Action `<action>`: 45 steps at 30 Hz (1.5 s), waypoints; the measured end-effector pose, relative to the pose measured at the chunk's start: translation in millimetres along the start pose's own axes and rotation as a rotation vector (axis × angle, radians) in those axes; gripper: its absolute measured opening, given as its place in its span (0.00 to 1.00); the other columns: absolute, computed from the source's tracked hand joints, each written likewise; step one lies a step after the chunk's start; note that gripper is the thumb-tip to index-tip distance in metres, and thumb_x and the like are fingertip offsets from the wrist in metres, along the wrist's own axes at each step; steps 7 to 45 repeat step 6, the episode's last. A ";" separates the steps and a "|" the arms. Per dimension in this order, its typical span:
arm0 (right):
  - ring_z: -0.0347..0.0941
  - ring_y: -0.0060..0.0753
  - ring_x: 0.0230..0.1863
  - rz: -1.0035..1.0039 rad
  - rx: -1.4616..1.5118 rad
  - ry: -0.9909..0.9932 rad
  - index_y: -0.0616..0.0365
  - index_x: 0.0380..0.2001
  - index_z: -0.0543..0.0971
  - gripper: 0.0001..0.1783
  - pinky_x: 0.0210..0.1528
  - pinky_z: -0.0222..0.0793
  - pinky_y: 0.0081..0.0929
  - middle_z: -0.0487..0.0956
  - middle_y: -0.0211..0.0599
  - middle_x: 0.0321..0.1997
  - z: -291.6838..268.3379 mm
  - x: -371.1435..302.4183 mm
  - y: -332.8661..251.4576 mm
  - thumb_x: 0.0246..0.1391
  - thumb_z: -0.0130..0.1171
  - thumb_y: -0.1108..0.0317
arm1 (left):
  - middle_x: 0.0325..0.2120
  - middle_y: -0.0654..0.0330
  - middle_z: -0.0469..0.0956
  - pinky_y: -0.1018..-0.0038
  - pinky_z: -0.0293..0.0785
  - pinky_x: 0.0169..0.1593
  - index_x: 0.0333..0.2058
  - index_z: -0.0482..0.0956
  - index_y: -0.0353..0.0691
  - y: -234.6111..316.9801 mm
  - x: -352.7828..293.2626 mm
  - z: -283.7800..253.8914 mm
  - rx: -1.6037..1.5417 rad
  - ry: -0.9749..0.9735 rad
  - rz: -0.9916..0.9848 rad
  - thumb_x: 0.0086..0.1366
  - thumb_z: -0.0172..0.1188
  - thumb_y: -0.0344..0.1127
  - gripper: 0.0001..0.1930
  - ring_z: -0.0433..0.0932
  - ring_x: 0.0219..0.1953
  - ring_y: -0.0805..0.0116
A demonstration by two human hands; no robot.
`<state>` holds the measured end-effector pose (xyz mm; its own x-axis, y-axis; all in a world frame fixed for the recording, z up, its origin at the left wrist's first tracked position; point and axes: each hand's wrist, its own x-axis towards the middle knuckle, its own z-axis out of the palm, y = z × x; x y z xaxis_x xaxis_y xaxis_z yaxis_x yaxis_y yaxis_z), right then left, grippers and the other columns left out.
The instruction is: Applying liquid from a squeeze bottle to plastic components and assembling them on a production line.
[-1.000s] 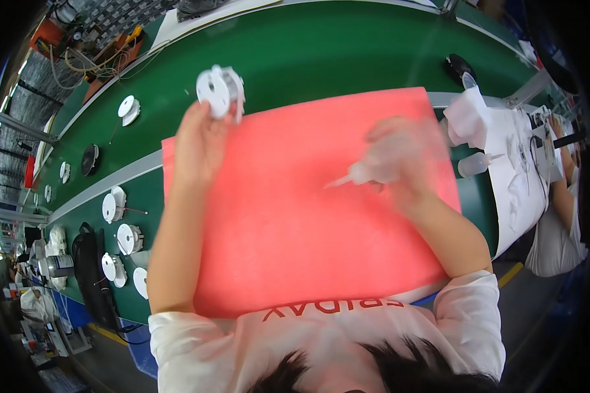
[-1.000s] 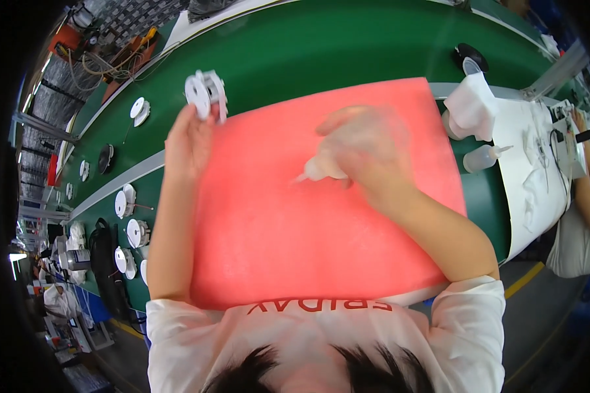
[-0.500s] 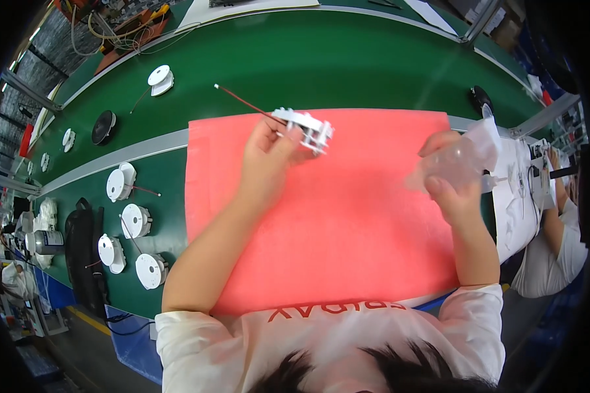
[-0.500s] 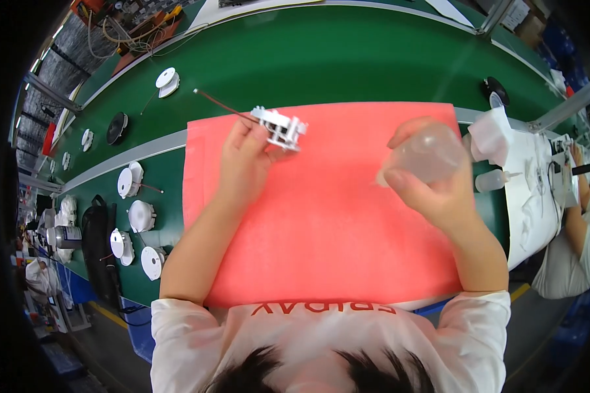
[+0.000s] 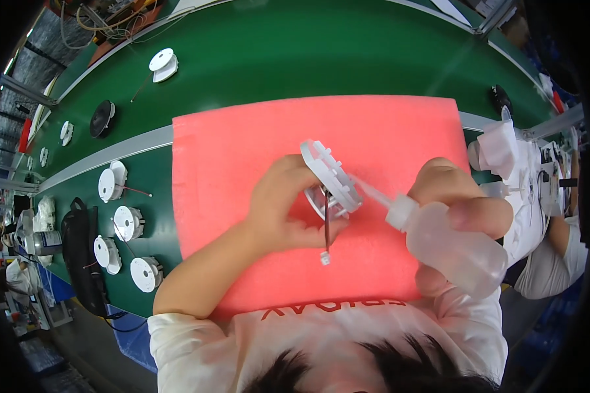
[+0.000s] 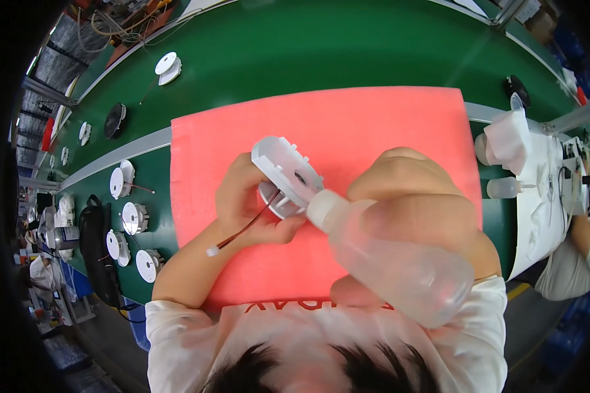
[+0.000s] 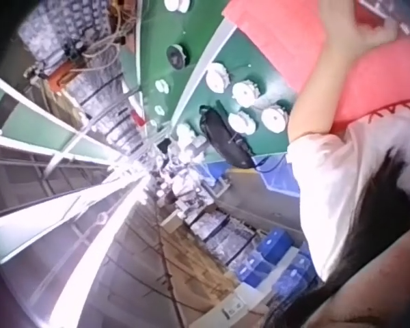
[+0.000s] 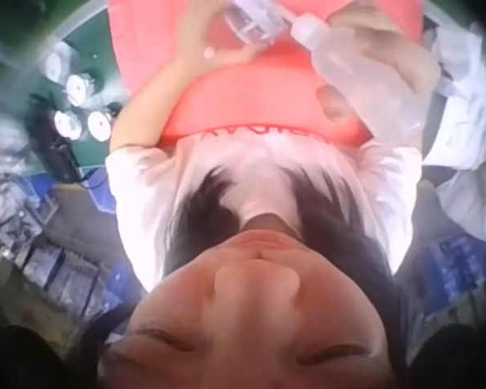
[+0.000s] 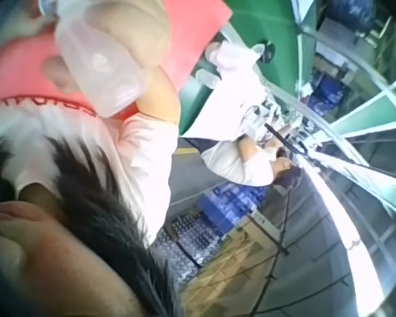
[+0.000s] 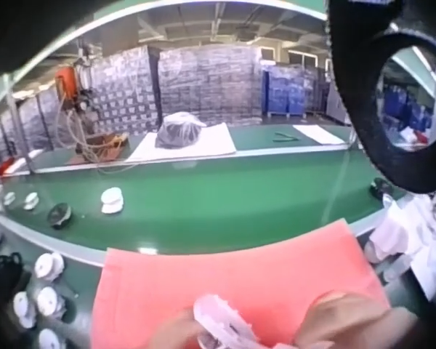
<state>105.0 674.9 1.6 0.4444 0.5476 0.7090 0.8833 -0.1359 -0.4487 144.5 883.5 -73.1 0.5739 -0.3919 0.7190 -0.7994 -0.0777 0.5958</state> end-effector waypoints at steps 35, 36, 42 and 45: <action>0.64 0.29 0.22 0.122 -0.009 0.010 0.52 0.46 0.59 0.33 0.21 0.55 0.30 0.72 0.43 0.31 8.8 -3.3 -6.0 0.40 0.63 0.53 | 0.31 0.53 0.72 0.68 0.71 0.33 0.39 0.69 0.37 -2.0 -2.5 4.1 0.068 -0.039 0.124 0.37 0.65 0.31 0.26 0.71 0.31 0.58; 0.64 0.29 0.22 0.122 -0.009 0.010 0.52 0.46 0.59 0.33 0.21 0.55 0.30 0.72 0.43 0.31 8.8 -3.3 -6.0 0.40 0.63 0.53 | 0.31 0.53 0.72 0.68 0.71 0.33 0.39 0.69 0.37 -2.0 -2.5 4.1 0.068 -0.039 0.124 0.37 0.65 0.31 0.26 0.71 0.31 0.58; 0.64 0.29 0.22 0.122 -0.009 0.010 0.52 0.46 0.59 0.33 0.21 0.55 0.30 0.72 0.43 0.31 8.8 -3.3 -6.0 0.40 0.63 0.53 | 0.31 0.53 0.72 0.68 0.71 0.33 0.39 0.69 0.37 -2.0 -2.5 4.1 0.068 -0.039 0.124 0.37 0.65 0.31 0.26 0.71 0.31 0.58; 0.64 0.29 0.22 0.122 -0.009 0.010 0.52 0.46 0.59 0.33 0.21 0.55 0.30 0.72 0.43 0.31 8.8 -3.3 -6.0 0.40 0.63 0.53 | 0.31 0.53 0.72 0.68 0.71 0.33 0.39 0.69 0.37 -2.0 -2.5 4.1 0.068 -0.039 0.124 0.37 0.65 0.31 0.26 0.71 0.31 0.58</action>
